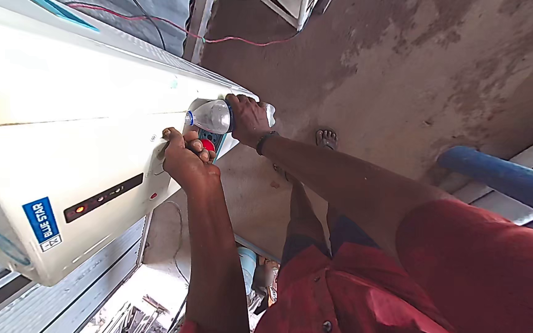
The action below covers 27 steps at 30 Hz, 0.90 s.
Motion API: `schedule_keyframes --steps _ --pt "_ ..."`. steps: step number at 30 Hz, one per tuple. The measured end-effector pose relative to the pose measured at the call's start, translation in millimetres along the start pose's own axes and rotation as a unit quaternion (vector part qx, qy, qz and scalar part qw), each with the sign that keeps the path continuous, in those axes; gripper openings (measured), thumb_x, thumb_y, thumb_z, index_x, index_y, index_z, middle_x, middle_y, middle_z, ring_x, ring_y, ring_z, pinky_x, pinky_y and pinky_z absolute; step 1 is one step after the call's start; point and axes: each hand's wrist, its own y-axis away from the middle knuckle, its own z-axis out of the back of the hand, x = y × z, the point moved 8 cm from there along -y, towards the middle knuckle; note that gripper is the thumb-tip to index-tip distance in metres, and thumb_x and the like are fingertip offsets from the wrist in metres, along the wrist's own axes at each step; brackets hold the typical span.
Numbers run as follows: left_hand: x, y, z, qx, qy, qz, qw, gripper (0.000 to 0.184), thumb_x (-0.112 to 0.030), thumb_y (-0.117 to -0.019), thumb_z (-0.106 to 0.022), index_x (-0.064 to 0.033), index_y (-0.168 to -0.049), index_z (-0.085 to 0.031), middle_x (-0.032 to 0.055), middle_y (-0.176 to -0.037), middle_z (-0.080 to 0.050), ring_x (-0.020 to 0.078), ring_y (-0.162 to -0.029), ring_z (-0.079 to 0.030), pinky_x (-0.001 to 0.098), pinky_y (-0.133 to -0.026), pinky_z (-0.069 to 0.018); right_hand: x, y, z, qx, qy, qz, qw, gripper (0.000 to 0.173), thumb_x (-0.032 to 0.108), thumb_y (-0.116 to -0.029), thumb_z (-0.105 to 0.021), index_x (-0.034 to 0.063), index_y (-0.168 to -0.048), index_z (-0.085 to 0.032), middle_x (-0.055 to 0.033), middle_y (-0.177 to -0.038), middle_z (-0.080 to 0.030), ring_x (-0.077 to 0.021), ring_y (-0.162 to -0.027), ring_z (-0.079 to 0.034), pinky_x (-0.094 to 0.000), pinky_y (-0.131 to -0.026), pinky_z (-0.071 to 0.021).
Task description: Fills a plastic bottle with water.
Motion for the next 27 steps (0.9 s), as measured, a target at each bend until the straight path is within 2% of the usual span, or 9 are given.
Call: schedule_keyframes --steps 10,20,27 --pt "-1.8 1.2 1.1 -0.010 -0.008 -0.005 1.000 0.043 -0.034 -0.1121 -0.038 -0.0149 -0.076 -0.051 -0.0039 -0.052 -0.045 0.0071 -0.035 -0.040 0.0212 -0.035 -0.0389 0.0 -0.2 -1.1 -0.003 0.003 0.001 1.000 0.081 0.012 -0.0648 -0.086 0.0168 -0.139 -0.055 -0.0156 -0.130 -0.063 -0.0368 -0.124 -0.059 -0.0621 -0.091 -0.0490" --pt "-2.0 2.2 1.3 -0.007 -0.012 -0.005 1.000 0.043 -0.035 -0.1122 -0.038 -0.0152 -0.077 -0.052 -0.0036 -0.052 -0.046 0.0071 -0.036 -0.040 0.0208 -0.035 -0.0387 1.3 1.2 -0.1 -0.008 0.006 0.008 1.000 0.076 0.011 -0.0662 -0.085 0.0152 -0.136 -0.056 -0.0162 -0.128 -0.064 -0.0373 -0.123 -0.060 -0.0608 -0.089 -0.0498" --pt "-1.5 0.6 1.2 -0.010 -0.019 -0.006 1.000 0.043 -0.034 -0.1121 -0.038 -0.0144 -0.077 -0.053 -0.0033 -0.052 -0.046 0.0069 -0.035 -0.039 0.0210 -0.035 -0.0390 -0.5 -0.4 -1.5 -0.001 -0.004 0.003 1.000 0.081 0.013 -0.0655 -0.087 0.0164 -0.140 -0.055 -0.0155 -0.131 -0.063 -0.0370 -0.125 -0.058 -0.0628 -0.093 -0.0476"
